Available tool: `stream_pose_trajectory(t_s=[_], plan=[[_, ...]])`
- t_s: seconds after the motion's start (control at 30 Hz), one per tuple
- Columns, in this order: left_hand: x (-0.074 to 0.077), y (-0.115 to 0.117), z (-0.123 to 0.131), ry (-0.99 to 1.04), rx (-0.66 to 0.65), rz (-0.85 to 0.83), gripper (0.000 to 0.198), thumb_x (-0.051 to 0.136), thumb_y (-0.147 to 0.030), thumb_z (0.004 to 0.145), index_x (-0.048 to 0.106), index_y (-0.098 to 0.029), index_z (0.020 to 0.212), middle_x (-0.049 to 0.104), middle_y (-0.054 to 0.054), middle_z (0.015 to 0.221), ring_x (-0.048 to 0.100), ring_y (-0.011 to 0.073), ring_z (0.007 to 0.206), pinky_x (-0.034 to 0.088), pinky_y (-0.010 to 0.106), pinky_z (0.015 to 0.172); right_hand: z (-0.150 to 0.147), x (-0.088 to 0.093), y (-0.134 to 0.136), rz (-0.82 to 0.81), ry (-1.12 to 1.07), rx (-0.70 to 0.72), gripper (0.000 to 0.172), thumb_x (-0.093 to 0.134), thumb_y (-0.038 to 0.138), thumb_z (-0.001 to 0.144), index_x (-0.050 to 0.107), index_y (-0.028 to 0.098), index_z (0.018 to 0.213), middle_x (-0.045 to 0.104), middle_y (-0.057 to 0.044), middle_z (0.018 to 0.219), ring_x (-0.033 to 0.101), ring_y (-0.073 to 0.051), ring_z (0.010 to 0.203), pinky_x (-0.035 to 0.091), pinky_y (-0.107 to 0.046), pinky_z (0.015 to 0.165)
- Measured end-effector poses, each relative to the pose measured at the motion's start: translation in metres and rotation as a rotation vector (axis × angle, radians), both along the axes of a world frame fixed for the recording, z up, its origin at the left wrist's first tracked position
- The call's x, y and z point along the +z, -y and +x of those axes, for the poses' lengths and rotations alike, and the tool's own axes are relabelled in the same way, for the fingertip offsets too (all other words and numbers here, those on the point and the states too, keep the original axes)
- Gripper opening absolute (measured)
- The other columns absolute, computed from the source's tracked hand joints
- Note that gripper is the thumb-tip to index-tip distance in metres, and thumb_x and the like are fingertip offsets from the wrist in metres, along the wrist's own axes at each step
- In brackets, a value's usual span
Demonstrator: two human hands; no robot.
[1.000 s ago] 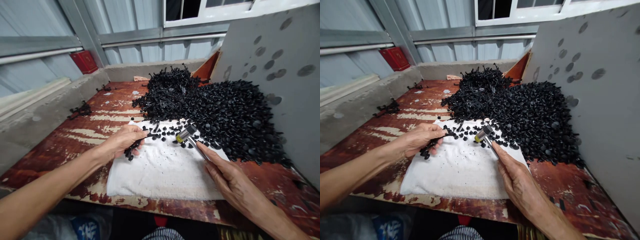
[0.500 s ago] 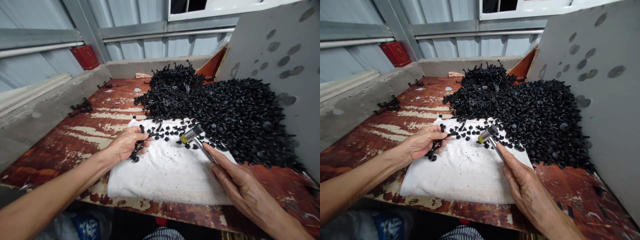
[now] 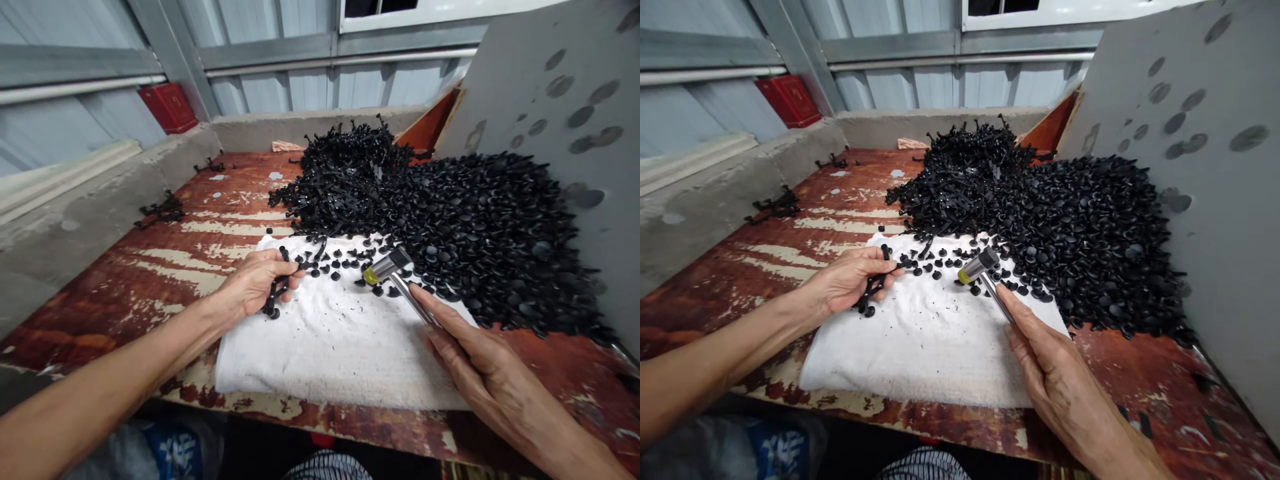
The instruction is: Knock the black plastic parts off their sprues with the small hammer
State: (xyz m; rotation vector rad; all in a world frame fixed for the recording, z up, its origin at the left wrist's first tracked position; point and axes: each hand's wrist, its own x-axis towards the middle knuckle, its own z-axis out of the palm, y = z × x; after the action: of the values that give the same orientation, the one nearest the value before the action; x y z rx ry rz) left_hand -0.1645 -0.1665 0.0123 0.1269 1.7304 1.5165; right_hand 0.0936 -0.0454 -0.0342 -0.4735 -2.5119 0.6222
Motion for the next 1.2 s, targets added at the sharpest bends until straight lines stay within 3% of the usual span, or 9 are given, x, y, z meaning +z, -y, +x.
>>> stream_pose_trajectory(t_s=[0.3, 0.83, 1.07, 1.2], plan=[[-0.003, -0.001, -0.001, -0.003, -0.017, 0.008, 0.033, 0.056, 0.004, 0.080, 0.044, -0.015, 0.056, 0.068, 0.008, 0.059, 0.052, 0.0094, 0.036, 0.038, 0.017, 0.028, -0.002, 0.005, 0.001, 0.079, -0.001, -0.004, 0.044, 0.041, 0.019, 0.097, 0.053, 0.007, 0.137, 0.058, -0.015, 0.135, 0.056, -0.022, 0.122, 0.045, -0.033, 0.101], [-0.005, -0.004, -0.001, -0.083, -0.010, -0.030, 0.032, 0.056, 0.004, 0.079, 0.045, -0.016, 0.057, 0.066, 0.006, 0.055, 0.051, 0.0098, 0.035, 0.036, 0.017, 0.026, -0.001, 0.004, 0.001, 0.065, 0.011, -0.005, 0.044, 0.040, 0.019, 0.097, 0.053, 0.008, 0.137, 0.058, -0.014, 0.135, 0.056, -0.022, 0.123, 0.046, -0.033, 0.101], [-0.004, -0.004, 0.000, -0.084, -0.023, -0.072, 0.033, 0.057, 0.003, 0.079, 0.043, -0.017, 0.057, 0.066, 0.005, 0.053, 0.051, 0.0105, 0.035, 0.036, 0.017, 0.026, -0.007, 0.010, 0.001, 0.103, 0.064, 0.072, 0.043, 0.040, 0.016, 0.096, 0.053, 0.005, 0.136, 0.063, -0.017, 0.131, 0.063, -0.024, 0.116, 0.049, -0.036, 0.098], [-0.004, -0.006, -0.002, -0.114, -0.051, -0.084, 0.033, 0.056, 0.002, 0.079, 0.041, -0.018, 0.057, 0.064, 0.005, 0.052, 0.050, 0.0107, 0.034, 0.035, 0.017, 0.025, -0.024, 0.020, 0.006, 0.124, 0.035, 0.160, 0.049, 0.037, 0.007, 0.092, 0.049, 0.007, 0.140, 0.072, -0.018, 0.117, 0.072, -0.022, 0.101, 0.060, -0.031, 0.085]])
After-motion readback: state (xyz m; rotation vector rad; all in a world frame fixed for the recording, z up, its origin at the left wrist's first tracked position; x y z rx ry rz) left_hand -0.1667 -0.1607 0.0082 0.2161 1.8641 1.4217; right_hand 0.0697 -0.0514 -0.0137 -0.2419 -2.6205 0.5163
